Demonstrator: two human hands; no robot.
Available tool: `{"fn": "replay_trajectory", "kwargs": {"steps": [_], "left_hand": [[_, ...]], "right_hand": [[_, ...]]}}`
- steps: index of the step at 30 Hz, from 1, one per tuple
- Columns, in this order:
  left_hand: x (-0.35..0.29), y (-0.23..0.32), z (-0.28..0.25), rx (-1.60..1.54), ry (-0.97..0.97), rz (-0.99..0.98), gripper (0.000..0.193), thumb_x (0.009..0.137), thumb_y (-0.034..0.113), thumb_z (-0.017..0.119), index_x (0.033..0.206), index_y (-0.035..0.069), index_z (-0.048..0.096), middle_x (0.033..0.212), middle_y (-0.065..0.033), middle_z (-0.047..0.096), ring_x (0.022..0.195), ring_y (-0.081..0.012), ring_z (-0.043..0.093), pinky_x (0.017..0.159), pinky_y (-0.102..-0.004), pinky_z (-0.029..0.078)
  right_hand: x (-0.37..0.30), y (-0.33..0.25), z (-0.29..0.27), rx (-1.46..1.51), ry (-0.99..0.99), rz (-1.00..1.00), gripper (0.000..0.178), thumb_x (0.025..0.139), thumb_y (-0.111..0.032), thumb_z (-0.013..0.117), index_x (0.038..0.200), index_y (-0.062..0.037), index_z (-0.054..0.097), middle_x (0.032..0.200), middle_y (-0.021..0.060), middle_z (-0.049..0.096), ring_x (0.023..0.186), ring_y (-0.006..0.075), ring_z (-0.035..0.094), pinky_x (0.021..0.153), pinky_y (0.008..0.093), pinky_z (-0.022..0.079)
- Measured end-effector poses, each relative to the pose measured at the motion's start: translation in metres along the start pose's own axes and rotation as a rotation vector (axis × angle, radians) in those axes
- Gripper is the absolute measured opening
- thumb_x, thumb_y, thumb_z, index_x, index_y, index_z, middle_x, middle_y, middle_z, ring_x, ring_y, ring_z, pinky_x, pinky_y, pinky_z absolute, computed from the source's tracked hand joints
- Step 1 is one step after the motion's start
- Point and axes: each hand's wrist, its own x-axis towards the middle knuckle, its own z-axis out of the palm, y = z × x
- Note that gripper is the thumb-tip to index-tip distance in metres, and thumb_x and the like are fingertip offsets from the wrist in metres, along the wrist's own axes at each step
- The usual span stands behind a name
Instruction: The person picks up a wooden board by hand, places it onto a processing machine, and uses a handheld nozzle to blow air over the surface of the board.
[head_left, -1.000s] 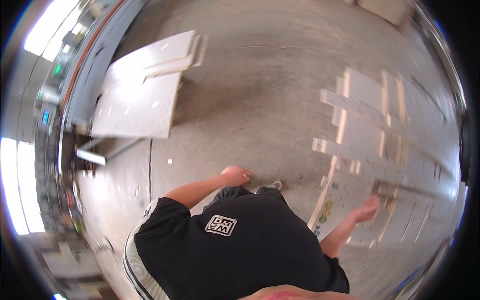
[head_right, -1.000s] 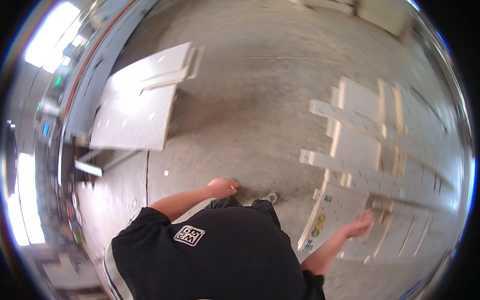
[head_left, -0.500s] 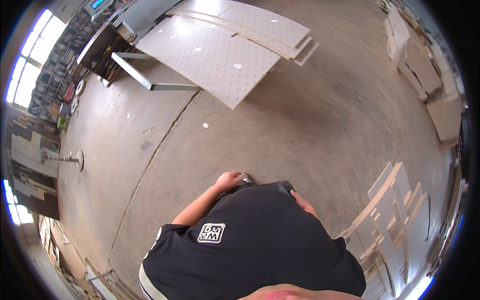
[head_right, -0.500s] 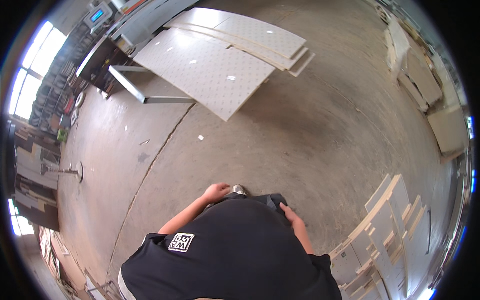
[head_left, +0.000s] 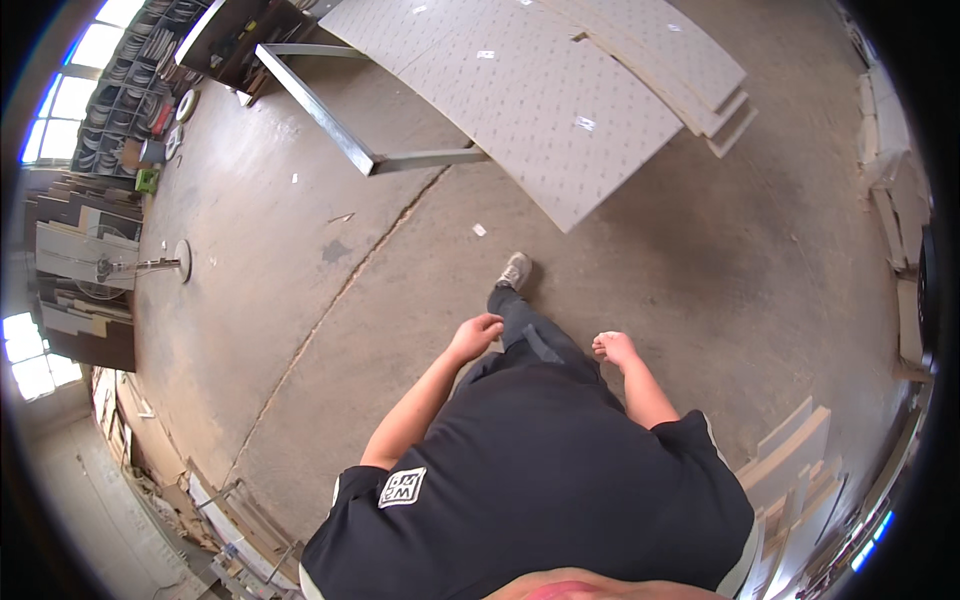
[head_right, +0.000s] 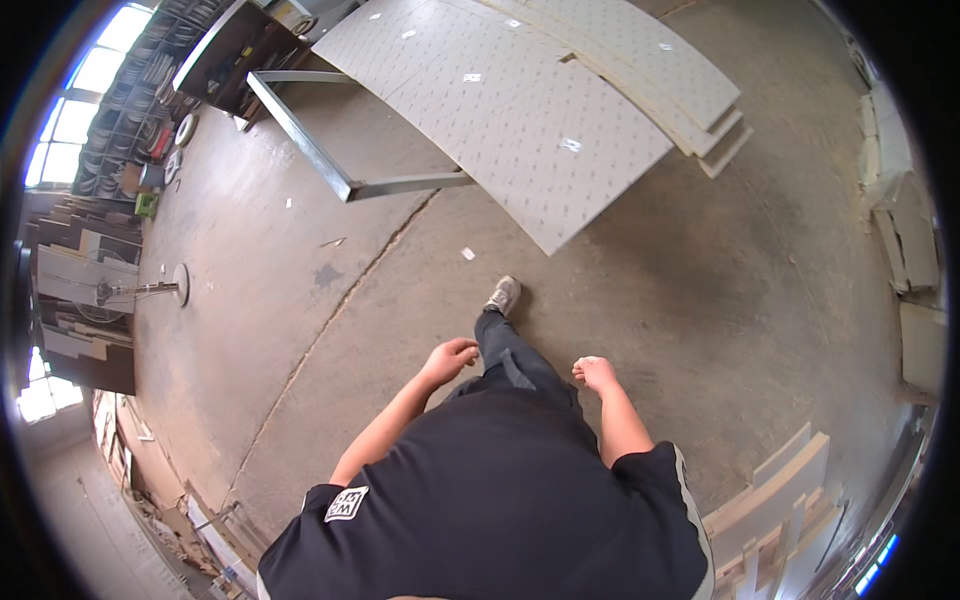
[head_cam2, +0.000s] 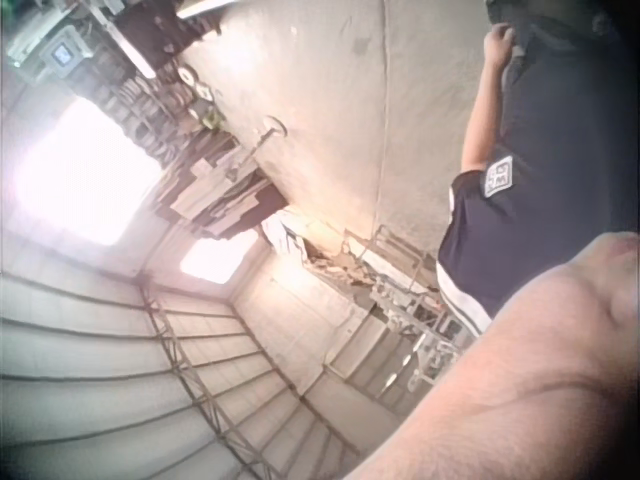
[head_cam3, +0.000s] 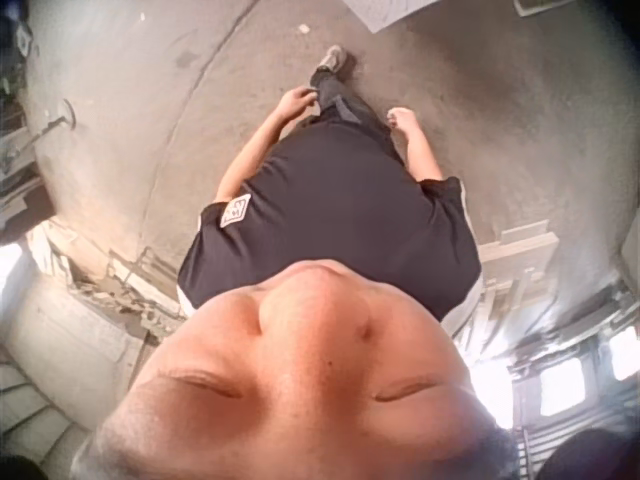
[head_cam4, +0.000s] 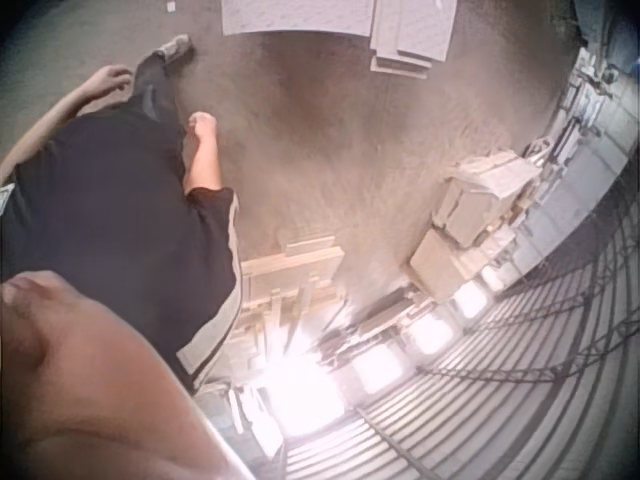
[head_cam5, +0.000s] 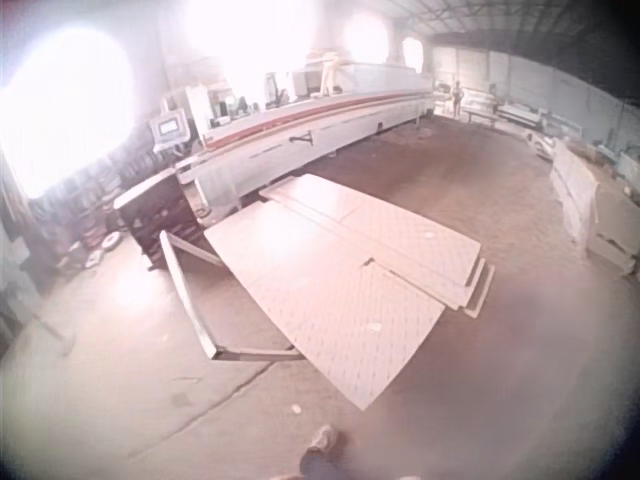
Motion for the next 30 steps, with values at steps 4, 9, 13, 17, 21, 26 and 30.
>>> {"fn": "replay_trajectory", "kwargs": {"steps": [4,9,13,17,21,26,30], "left_hand": [[0.043,0.014,-0.041,0.098,-0.045,-0.140,0.038,0.095,0.029,0.065,0.123,0.003,0.070,0.104,-0.0123,0.076,0.093,-0.0207,0.073,0.088,-0.0348,0.056],[0.173,0.051,-0.083,0.207,-0.059,-0.049,0.041,0.095,0.026,0.066,0.125,-0.001,0.067,0.108,-0.0143,0.075,0.100,-0.0216,0.072,0.091,-0.0338,0.055],[0.322,0.092,-0.107,0.433,0.147,0.099,0.044,0.092,0.027,0.068,0.127,0.000,0.066,0.118,-0.0201,0.072,0.113,-0.0332,0.068,0.099,-0.0425,0.052],[0.519,0.075,-0.137,0.729,0.307,0.184,0.069,0.087,0.030,0.073,0.143,0.001,0.045,0.143,-0.0249,0.051,0.134,-0.0406,0.048,0.107,-0.0493,0.045],[0.614,0.038,-0.206,0.297,0.688,0.023,0.061,0.087,0.017,0.071,0.137,-0.006,0.046,0.139,-0.0264,0.053,0.130,-0.0407,0.052,0.103,-0.0480,0.048],[0.630,0.088,-0.188,-0.412,0.575,-0.330,0.037,0.089,0.006,0.068,0.123,-0.007,0.059,0.123,-0.0175,0.064,0.113,-0.0309,0.061,0.086,-0.0343,0.053],[0.626,0.080,-0.194,-0.425,0.478,-0.349,0.032,0.094,0.007,0.064,0.125,0.002,0.060,0.126,-0.0106,0.061,0.116,-0.0260,0.057,0.097,-0.0434,0.049]], "right_hand": [[0.103,-0.043,0.020,-0.142,-0.040,-0.015,0.035,0.101,-0.038,0.060,0.093,-0.0073,0.073,0.083,0.0028,0.074,0.068,0.0125,0.067,0.057,0.0298,0.049],[0.167,-0.139,0.049,0.101,0.178,-0.040,0.036,0.098,-0.043,0.065,0.094,-0.0084,0.071,0.084,0.0035,0.072,0.068,0.0102,0.064,0.055,0.0290,0.047],[0.288,-0.141,0.048,0.020,0.417,-0.049,0.039,0.096,-0.045,0.068,0.104,-0.0069,0.071,0.087,0.0039,0.070,0.071,0.0120,0.061,0.057,0.0298,0.047],[0.362,-0.122,0.064,0.188,0.599,0.196,0.055,0.088,-0.050,0.075,0.114,-0.0013,0.069,0.107,0.0146,0.072,0.098,0.0286,0.065,0.084,0.0406,0.049],[0.361,-0.203,0.083,0.099,0.685,0.091,0.067,0.081,-0.051,0.082,0.120,0.0007,0.066,0.116,0.0180,0.074,0.106,0.0331,0.070,0.094,0.0429,0.051],[0.371,-0.162,0.093,0.311,0.746,0.010,0.062,0.078,-0.047,0.087,0.114,0.0002,0.069,0.107,0.0118,0.076,0.096,0.0244,0.071,0.088,0.0376,0.053],[0.363,-0.168,0.085,0.442,0.656,0.042,0.057,0.082,-0.043,0.085,0.115,0.0008,0.071,0.099,0.0055,0.076,0.092,0.0163,0.069,0.085,0.0336,0.052]]}}
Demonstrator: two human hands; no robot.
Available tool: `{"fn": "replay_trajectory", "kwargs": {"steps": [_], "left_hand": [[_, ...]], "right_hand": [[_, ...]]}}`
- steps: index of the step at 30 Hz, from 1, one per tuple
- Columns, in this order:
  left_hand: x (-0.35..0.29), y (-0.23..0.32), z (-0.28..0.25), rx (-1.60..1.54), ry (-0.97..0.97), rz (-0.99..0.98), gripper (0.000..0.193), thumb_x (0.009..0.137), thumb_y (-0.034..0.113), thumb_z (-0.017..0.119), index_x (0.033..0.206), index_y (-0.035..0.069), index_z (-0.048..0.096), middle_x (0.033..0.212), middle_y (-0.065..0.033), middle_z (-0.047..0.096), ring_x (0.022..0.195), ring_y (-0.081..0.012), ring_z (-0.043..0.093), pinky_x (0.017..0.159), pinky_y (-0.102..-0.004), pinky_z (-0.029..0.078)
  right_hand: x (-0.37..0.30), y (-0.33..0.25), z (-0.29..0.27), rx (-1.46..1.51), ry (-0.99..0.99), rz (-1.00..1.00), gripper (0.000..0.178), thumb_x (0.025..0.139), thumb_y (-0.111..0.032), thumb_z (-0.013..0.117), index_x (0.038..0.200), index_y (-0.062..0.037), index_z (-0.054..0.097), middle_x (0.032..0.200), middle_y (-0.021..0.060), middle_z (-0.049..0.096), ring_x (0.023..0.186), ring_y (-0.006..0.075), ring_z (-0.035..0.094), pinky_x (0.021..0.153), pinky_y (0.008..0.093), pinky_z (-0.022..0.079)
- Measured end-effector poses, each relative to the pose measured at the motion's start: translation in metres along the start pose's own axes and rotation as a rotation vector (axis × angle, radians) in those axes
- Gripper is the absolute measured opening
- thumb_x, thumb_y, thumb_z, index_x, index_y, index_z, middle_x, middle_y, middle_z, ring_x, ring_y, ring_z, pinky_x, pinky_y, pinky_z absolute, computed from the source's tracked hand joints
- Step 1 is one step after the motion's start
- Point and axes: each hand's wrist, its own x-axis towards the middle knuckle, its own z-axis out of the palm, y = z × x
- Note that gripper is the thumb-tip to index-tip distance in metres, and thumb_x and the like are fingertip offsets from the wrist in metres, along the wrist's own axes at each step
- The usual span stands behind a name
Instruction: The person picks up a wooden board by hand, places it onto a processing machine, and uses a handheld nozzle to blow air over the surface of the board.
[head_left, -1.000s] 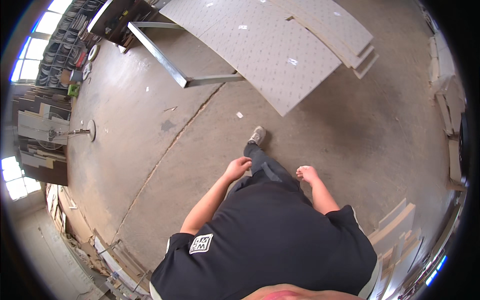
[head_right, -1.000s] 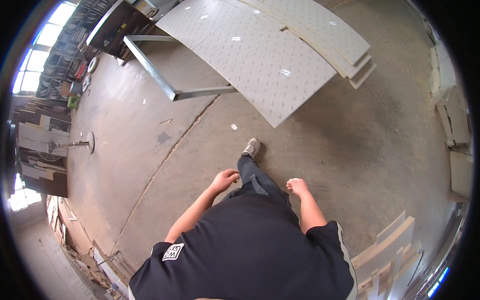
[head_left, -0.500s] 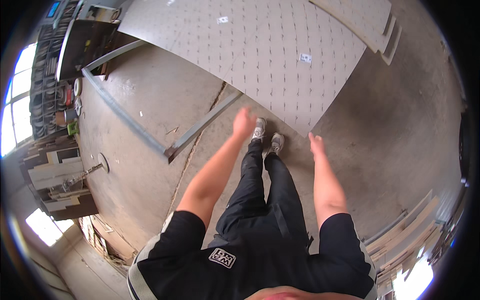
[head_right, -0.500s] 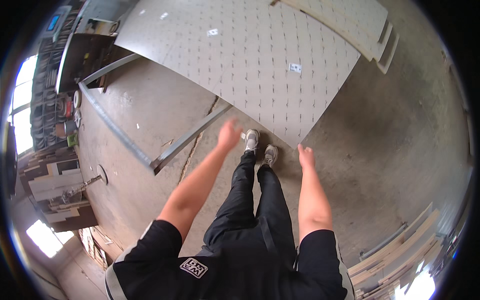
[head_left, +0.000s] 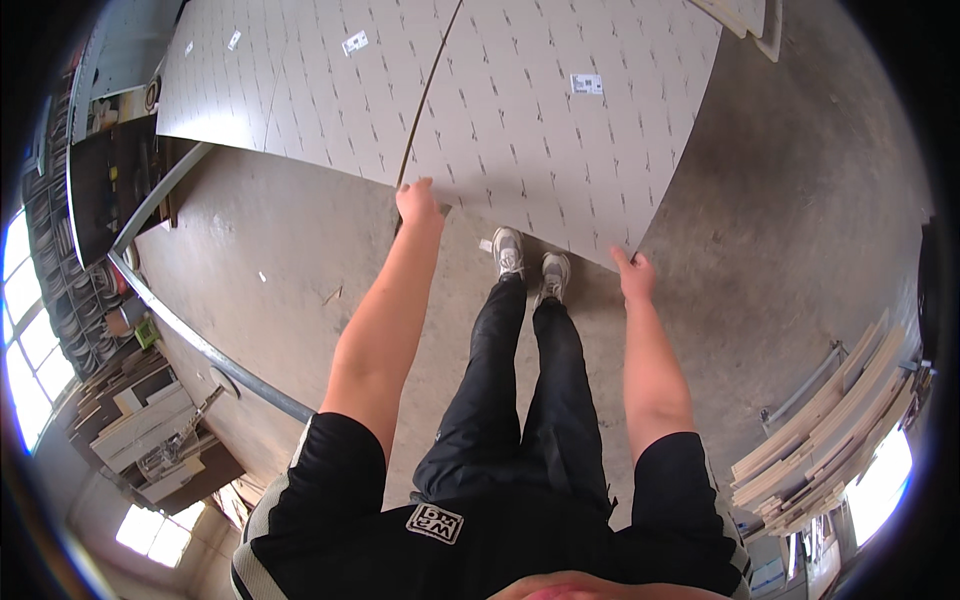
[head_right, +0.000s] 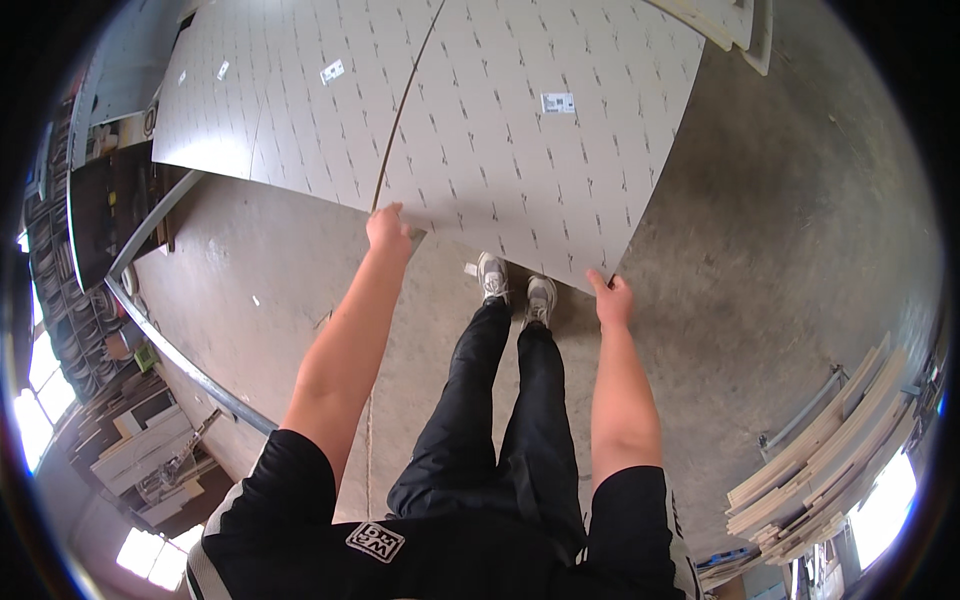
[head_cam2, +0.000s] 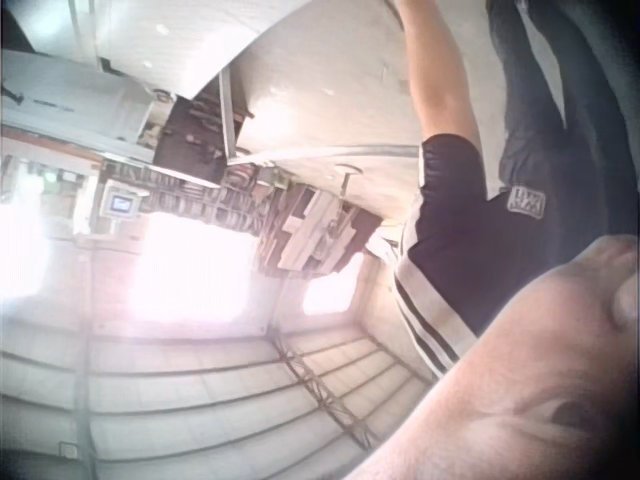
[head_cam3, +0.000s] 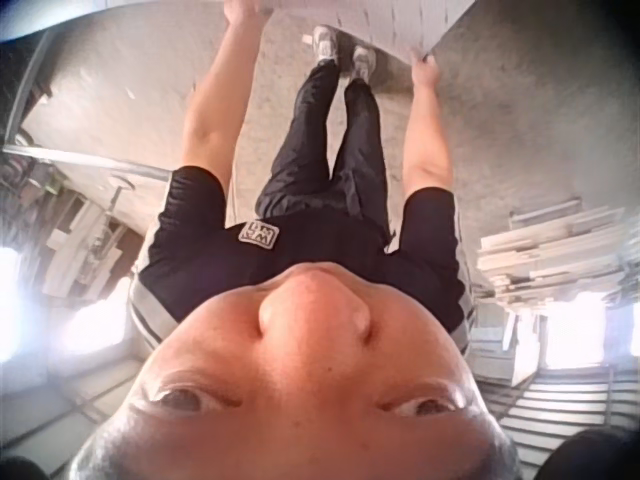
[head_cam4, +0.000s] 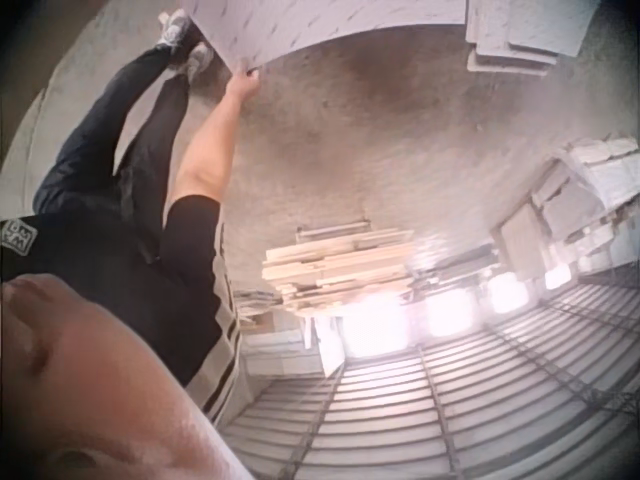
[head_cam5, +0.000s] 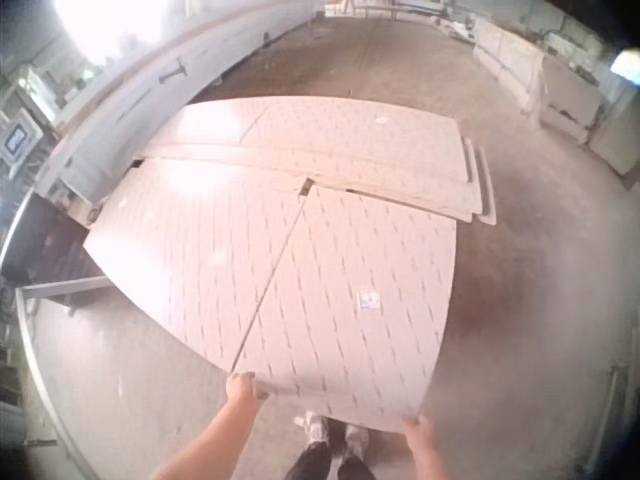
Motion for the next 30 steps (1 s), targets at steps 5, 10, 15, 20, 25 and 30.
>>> {"fn": "replay_trajectory", "kwargs": {"steps": [5,10,15,20,25,30], "left_hand": [[-0.005,0.012,-0.019,-0.112,-0.063,-0.065,0.036,0.094,0.011,0.065,0.127,0.000,0.055,0.119,-0.0100,0.061,0.105,-0.0209,0.058,0.086,-0.0458,0.047],[0.023,0.010,-0.035,-0.203,-0.061,-0.175,0.040,0.099,0.022,0.065,0.132,0.002,0.054,0.120,-0.0085,0.060,0.106,-0.0238,0.058,0.091,-0.0519,0.049],[0.002,0.019,-0.043,-0.225,-0.033,-0.174,0.048,0.098,0.030,0.069,0.135,0.003,0.052,0.124,-0.0094,0.060,0.106,-0.0258,0.060,0.086,-0.0510,0.052],[-0.069,0.024,-0.079,-0.128,-0.105,-0.050,0.054,0.098,0.034,0.071,0.139,0.007,0.049,0.124,-0.0107,0.061,0.106,-0.0259,0.062,0.079,-0.0476,0.055],[-0.171,0.000,-0.126,-0.071,-0.176,-0.071,0.053,0.098,0.035,0.071,0.137,0.006,0.049,0.117,-0.0106,0.064,0.099,-0.0261,0.066,0.079,-0.0458,0.058],[-0.277,-0.016,-0.179,-0.114,-0.400,-0.183,0.041,0.103,0.028,0.062,0.137,0.007,0.052,0.118,-0.0098,0.065,0.103,-0.0230,0.067,0.083,-0.0436,0.059]], "right_hand": [[0.000,-0.015,-0.010,0.093,-0.011,0.332,0.055,0.095,-0.054,0.067,0.122,-0.0060,0.069,0.111,0.0069,0.071,0.095,0.0157,0.063,0.081,0.0359,0.053],[-0.020,-0.049,-0.007,0.184,0.026,0.283,0.071,0.099,-0.067,0.048,0.138,-0.0083,0.061,0.130,0.0117,0.065,0.115,0.0230,0.062,0.086,0.0419,0.054],[-0.044,-0.052,-0.031,0.090,0.027,0.296,0.072,0.100,-0.066,0.050,0.136,-0.0049,0.063,0.125,0.0112,0.068,0.108,0.0221,0.065,0.081,0.0366,0.054],[-0.067,0.008,-0.068,-0.013,0.193,0.161,0.068,0.100,-0.064,0.050,0.119,-0.0025,0.070,0.099,0.0088,0.072,0.080,0.0184,0.066,0.063,0.0309,0.049],[-0.141,-0.024,-0.143,-0.026,0.090,0.230,0.061,0.101,-0.064,0.050,0.094,-0.0073,0.071,0.075,0.0020,0.064,0.058,0.0135,0.057,0.048,0.0309,0.039],[-0.216,-0.030,-0.244,-0.011,-0.130,0.373,0.060,0.100,-0.065,0.050,0.097,-0.0087,0.070,0.079,0.0045,0.067,0.065,0.0165,0.061,0.055,0.0338,0.047]]}}
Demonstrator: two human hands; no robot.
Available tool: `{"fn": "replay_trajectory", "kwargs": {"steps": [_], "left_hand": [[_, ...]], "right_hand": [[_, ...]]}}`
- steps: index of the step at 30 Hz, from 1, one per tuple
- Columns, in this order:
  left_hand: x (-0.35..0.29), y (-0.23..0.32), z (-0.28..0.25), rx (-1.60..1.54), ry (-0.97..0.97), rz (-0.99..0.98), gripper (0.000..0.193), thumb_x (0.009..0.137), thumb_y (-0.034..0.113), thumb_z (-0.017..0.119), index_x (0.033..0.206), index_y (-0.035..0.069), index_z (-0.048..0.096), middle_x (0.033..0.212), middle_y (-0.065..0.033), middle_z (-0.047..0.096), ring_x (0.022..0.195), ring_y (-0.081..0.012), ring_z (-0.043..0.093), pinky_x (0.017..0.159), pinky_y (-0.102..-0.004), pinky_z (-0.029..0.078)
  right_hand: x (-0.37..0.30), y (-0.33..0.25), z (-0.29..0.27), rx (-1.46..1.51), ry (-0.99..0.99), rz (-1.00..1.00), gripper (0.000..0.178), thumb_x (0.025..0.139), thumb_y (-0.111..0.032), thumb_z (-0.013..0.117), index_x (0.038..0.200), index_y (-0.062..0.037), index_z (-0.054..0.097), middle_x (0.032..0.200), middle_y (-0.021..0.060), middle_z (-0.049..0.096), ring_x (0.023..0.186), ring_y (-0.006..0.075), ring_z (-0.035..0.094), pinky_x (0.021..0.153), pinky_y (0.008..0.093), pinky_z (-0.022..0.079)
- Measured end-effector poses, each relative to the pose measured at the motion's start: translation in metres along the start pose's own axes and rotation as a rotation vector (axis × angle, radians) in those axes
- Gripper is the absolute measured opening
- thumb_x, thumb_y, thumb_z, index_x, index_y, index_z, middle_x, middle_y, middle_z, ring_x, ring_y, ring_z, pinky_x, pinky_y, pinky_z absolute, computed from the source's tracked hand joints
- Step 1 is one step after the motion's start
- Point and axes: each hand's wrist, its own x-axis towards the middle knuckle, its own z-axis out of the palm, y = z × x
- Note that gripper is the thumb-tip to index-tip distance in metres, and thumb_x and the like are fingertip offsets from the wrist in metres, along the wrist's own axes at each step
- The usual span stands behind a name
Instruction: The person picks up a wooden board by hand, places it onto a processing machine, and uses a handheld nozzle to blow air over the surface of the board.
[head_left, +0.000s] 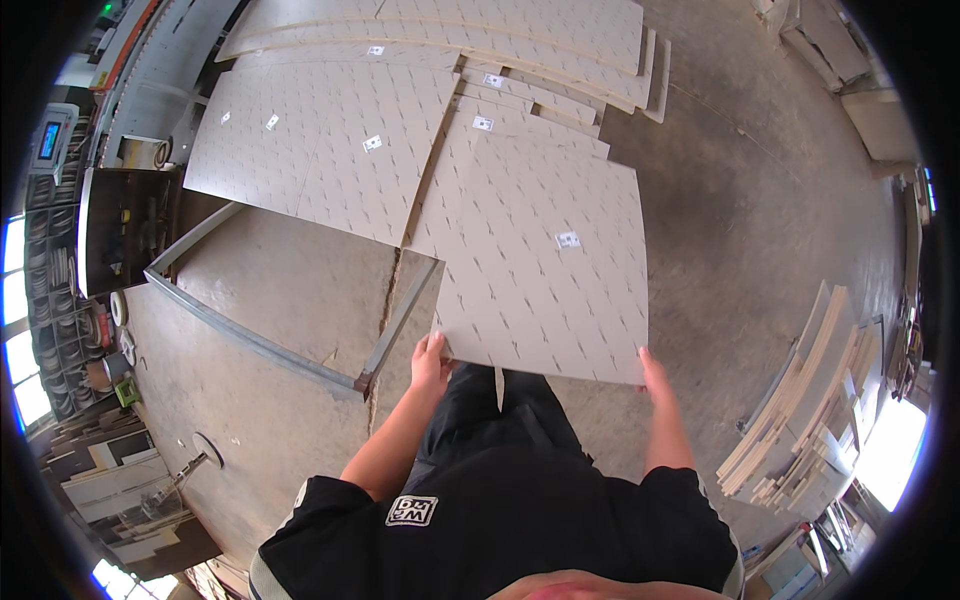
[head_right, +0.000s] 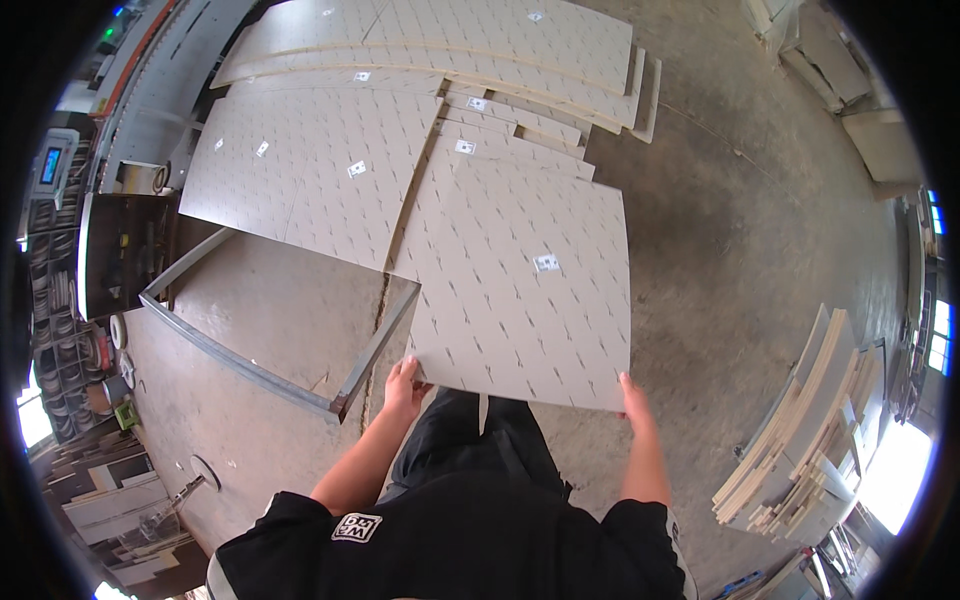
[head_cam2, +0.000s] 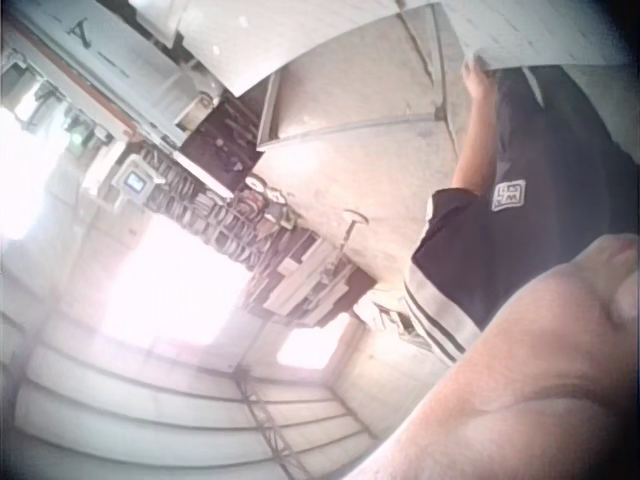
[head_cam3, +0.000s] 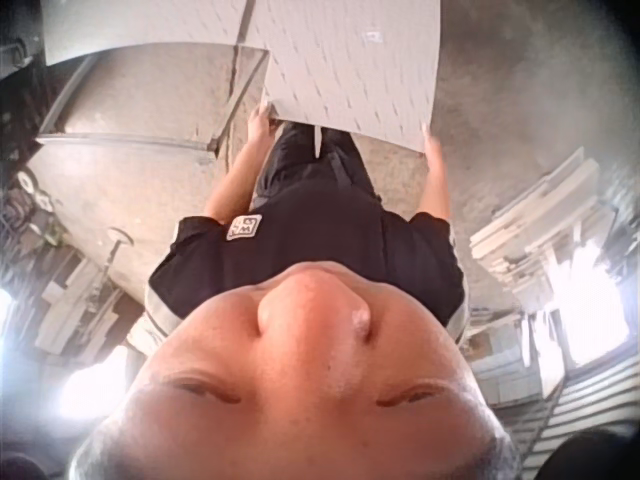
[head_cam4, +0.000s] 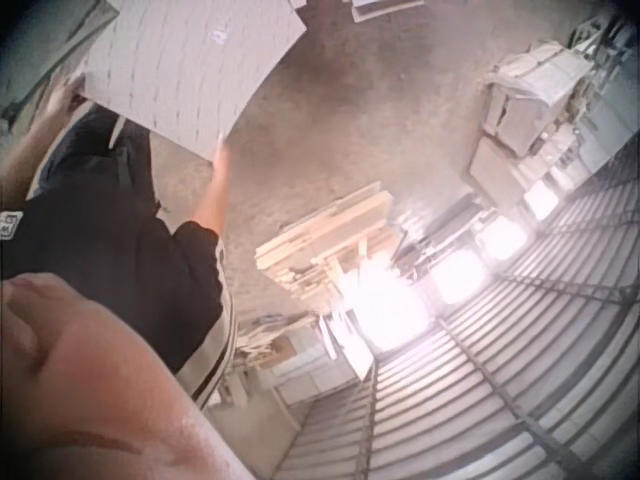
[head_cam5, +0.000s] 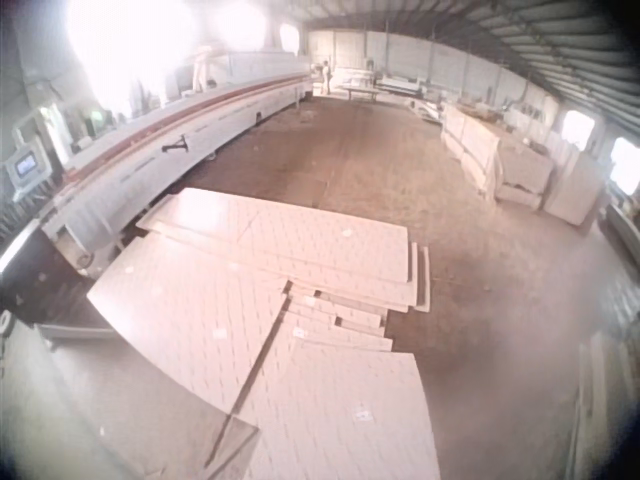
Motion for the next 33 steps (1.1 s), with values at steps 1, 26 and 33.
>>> {"fn": "replay_trajectory", "kwargs": {"steps": [1,26,33], "left_hand": [[-0.018,-0.001,-0.004,-0.024,-0.055,-0.012,0.040,0.103,0.028,0.061,0.137,0.008,0.053,0.118,-0.0090,0.066,0.104,-0.0228,0.066,0.084,-0.0434,0.058],[-0.278,0.081,-0.238,-0.308,-0.438,0.548,0.057,0.086,0.022,0.075,0.134,-0.003,0.059,0.122,-0.0119,0.070,0.112,-0.0236,0.067,0.099,-0.0386,0.051],[-0.308,0.157,-0.417,-0.225,-0.424,0.715,0.046,0.099,0.034,0.058,0.129,-0.001,0.063,0.123,-0.0120,0.070,0.115,-0.0245,0.065,0.099,-0.0395,0.050]], "right_hand": [[-0.017,-0.002,-0.012,0.027,-0.056,0.047,0.061,0.099,-0.065,0.051,0.101,-0.0083,0.071,0.082,0.0061,0.069,0.069,0.0176,0.063,0.058,0.0346,0.049],[-0.283,-0.123,0.151,0.548,0.097,-0.611,0.051,0.094,-0.041,0.056,0.114,0.0050,0.068,0.110,0.0107,0.069,0.099,0.0230,0.067,0.084,0.0392,0.054],[-0.427,-0.185,0.314,0.572,-0.160,-0.892,0.044,0.099,-0.035,0.051,0.109,0.0038,0.070,0.108,0.0105,0.071,0.098,0.0214,0.067,0.085,0.0367,0.054]]}}
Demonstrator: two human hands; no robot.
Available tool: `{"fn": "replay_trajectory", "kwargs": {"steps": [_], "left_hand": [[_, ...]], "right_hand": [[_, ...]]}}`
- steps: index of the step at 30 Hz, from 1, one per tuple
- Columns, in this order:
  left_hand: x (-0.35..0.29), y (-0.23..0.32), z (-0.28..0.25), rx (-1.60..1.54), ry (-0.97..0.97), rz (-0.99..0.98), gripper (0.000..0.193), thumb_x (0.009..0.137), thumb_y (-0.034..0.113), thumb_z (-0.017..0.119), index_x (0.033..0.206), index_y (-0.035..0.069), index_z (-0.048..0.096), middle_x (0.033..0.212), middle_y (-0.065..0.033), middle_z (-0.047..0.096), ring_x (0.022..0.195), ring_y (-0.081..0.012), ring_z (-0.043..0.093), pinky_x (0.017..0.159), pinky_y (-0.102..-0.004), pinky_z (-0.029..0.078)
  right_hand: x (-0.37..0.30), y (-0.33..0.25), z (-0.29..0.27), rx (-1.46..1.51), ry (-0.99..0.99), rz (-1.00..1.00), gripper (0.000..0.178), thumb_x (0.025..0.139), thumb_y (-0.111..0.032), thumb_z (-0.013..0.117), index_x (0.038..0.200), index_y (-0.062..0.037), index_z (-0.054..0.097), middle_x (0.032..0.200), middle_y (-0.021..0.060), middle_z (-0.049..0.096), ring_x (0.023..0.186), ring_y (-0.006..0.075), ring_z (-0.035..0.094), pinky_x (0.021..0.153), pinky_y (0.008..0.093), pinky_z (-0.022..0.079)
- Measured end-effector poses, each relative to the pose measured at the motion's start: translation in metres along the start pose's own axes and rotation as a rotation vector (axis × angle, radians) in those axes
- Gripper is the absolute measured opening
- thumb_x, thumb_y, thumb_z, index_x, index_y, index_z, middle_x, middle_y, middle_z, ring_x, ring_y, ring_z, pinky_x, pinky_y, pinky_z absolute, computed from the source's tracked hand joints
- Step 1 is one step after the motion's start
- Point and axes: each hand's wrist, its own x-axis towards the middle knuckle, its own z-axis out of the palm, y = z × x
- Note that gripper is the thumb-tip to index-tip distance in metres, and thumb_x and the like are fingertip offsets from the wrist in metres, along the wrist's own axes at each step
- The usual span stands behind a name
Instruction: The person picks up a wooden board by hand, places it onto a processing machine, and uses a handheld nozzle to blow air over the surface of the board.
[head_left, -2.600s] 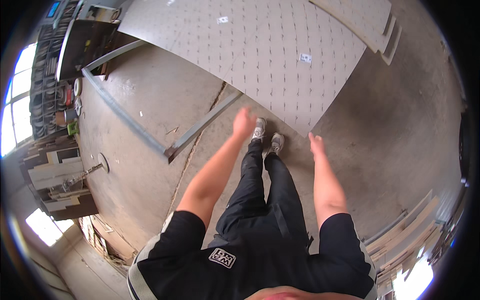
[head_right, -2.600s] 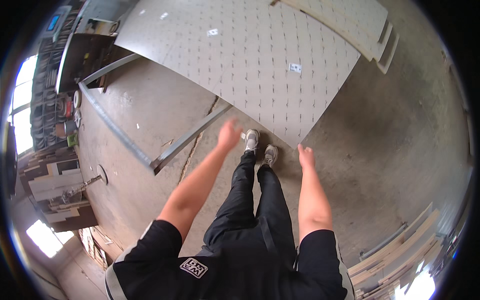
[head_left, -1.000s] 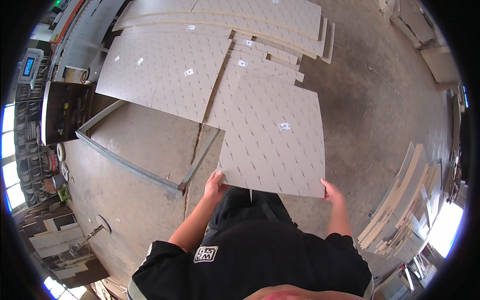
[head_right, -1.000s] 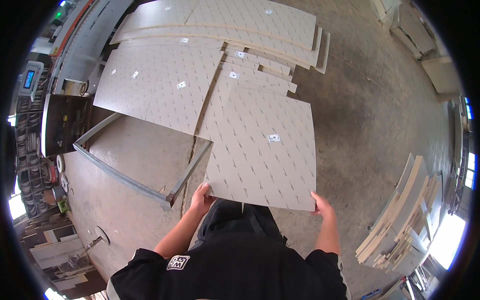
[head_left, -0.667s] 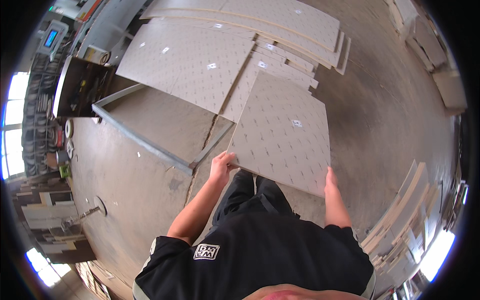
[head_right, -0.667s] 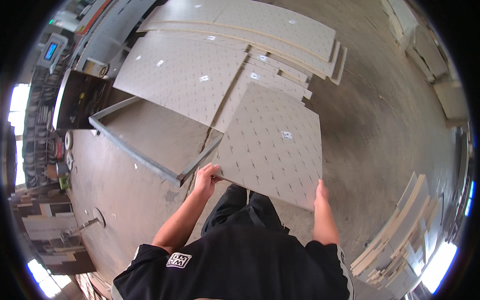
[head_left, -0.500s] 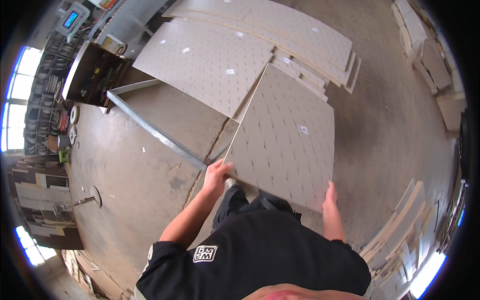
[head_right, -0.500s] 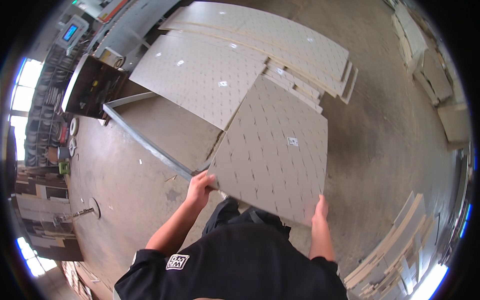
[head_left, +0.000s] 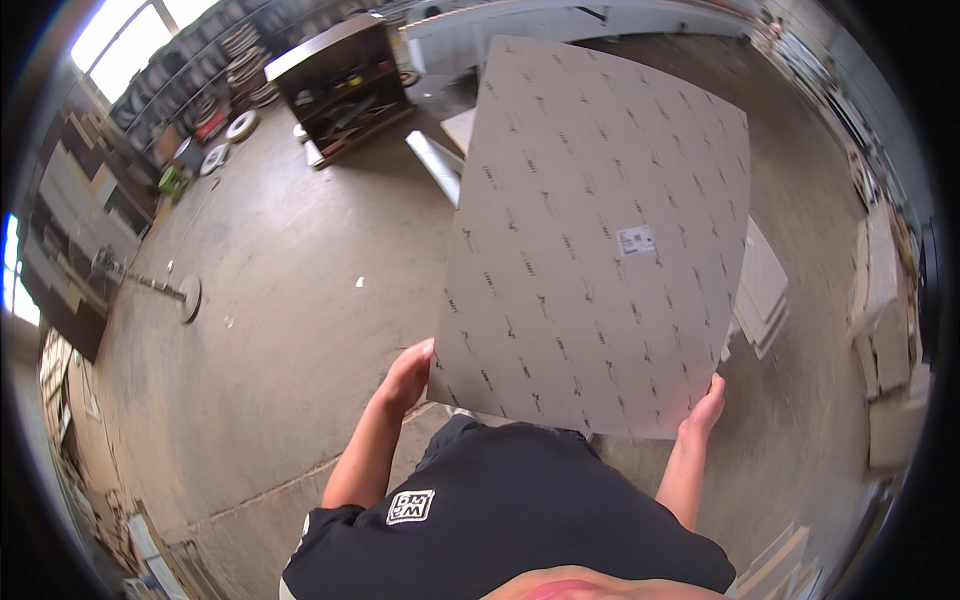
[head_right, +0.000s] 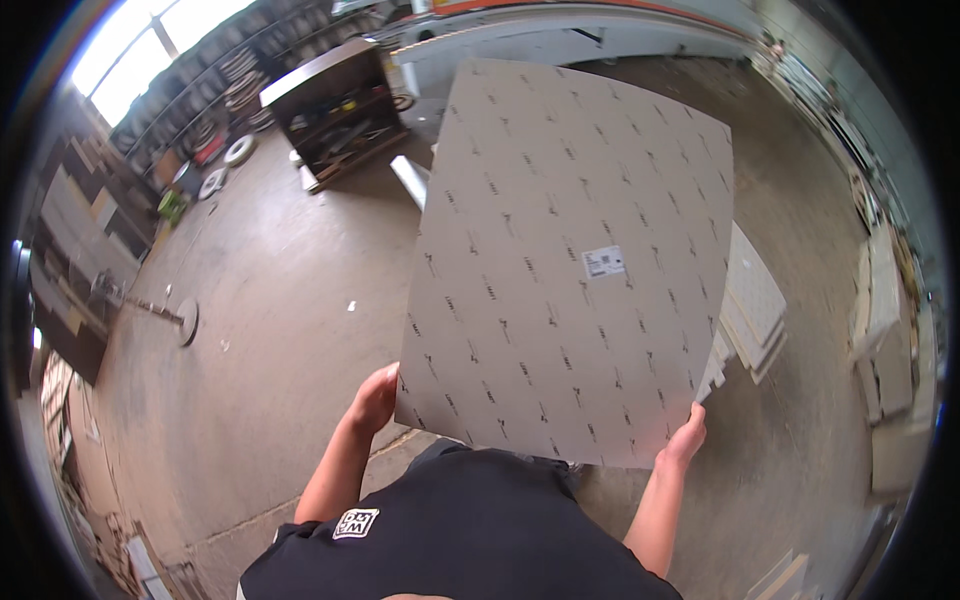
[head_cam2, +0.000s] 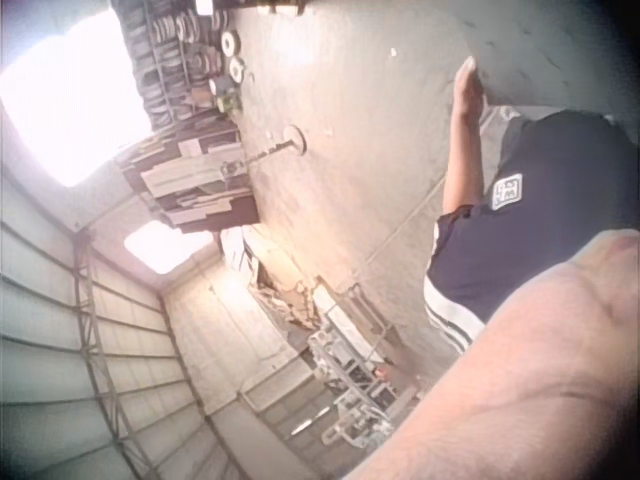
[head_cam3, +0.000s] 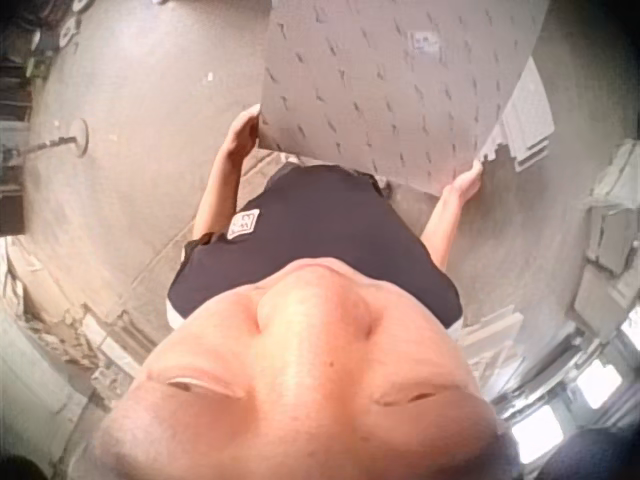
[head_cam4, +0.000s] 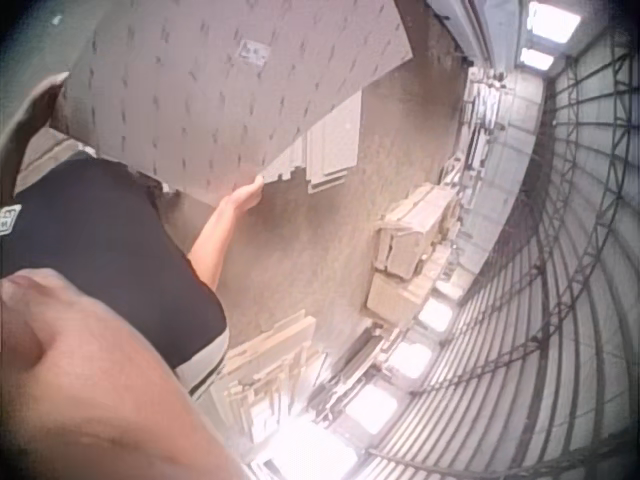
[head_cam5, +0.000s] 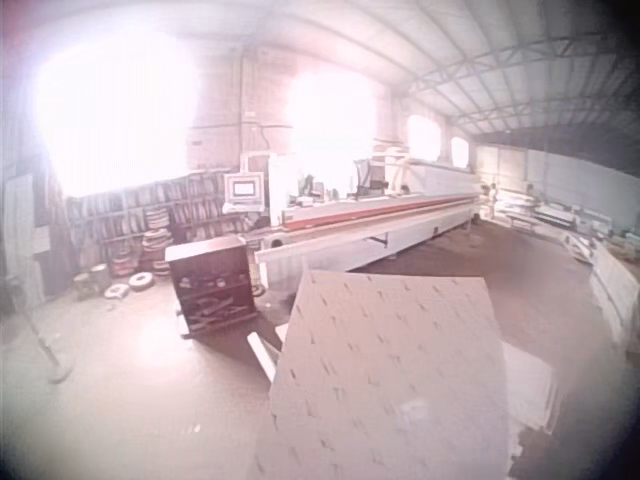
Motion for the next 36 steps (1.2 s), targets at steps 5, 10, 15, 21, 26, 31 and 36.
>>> {"fn": "replay_trajectory", "kwargs": {"steps": [5,10,15,21,26,31,36], "left_hand": [[-0.011,0.067,-0.115,-0.084,0.586,0.004,0.051,0.104,0.039,0.052,0.132,-0.002,0.062,0.125,-0.0153,0.069,0.113,-0.0286,0.066,0.098,-0.0411,0.051],[-0.028,0.098,-0.209,-0.122,0.858,0.127,0.050,0.103,0.036,0.054,0.133,-0.004,0.061,0.127,-0.0181,0.068,0.115,-0.0309,0.065,0.100,-0.0427,0.051],[-0.015,0.139,-0.300,-0.152,1.014,0.216,0.050,0.104,0.038,0.051,0.135,0.000,0.059,0.135,-0.0160,0.064,0.124,-0.0305,0.060,0.108,-0.0431,0.045],[0.023,0.226,-0.402,-0.149,1.190,0.368,0.049,0.104,0.037,0.050,0.134,0.000,0.059,0.135,-0.0143,0.063,0.126,-0.0296,0.058,0.109,-0.0410,0.044],[0.097,0.310,-0.477,-0.199,1.258,0.312,0.049,0.103,0.037,0.051,0.134,0.000,0.060,0.136,-0.0137,0.063,0.127,-0.0291,0.057,0.109,-0.0407,0.044],[0.181,0.369,-0.538,-0.226,1.246,0.326,0.047,0.101,0.033,0.054,0.127,-0.005,0.063,0.126,-0.0153,0.068,0.115,-0.0290,0.065,0.102,-0.0400,0.051],[0.304,0.458,-0.655,-0.189,1.169,0.216,0.048,0.099,0.034,0.055,0.127,-0.004,0.063,0.123,-0.0159,0.068,0.114,-0.0297,0.065,0.099,-0.0417,0.052]], "right_hand": [[-0.039,0.067,0.177,-0.145,-0.184,-0.075,0.037,0.099,-0.031,0.054,0.093,0.0019,0.069,0.094,0.0040,0.068,0.085,0.0146,0.062,0.077,0.0324,0.050],[-0.053,0.113,0.350,-0.309,-0.384,-0.124,0.040,0.099,-0.032,0.053,0.074,-0.0007,0.056,0.075,-0.0011,0.057,0.073,0.0105,0.050,0.067,0.0311,0.043],[-0.045,0.177,0.518,-0.539,-0.536,-0.218,0.044,0.097,-0.036,0.051,0.069,-0.0017,0.046,0.062,0.0013,0.043,0.066,0.0110,0.043,0.062,0.0346,0.038],[-0.046,0.237,0.740,-0.640,-0.725,-0.227,0.051,0.092,-0.044,0.054,0.069,0.0018,0.051,0.061,0.0131,0.049,0.062,0.0191,0.048,0.060,0.0423,0.039],[-0.040,0.243,0.905,-0.764,-0.750,-0.289,0.055,0.090,-0.051,0.050,0.071,0.0007,0.056,0.066,0.0191,0.059,0.063,0.0311,0.057,0.062,0.0462,0.042],[-0.021,0.240,1.011,-0.817,-0.696,-0.308,0.051,0.088,-0.045,0.050,0.069,0.0009,0.058,0.064,0.0177,0.060,0.062,0.0299,0.058,0.061,0.0453,0.042],[0.022,0.266,1.126,-0.826,-0.580,-0.242,0.051,0.087,-0.045,0.051,0.069,0.0020,0.058,0.062,0.0150,0.057,0.063,0.0282,0.058,0.061,0.0437,0.041]]}}
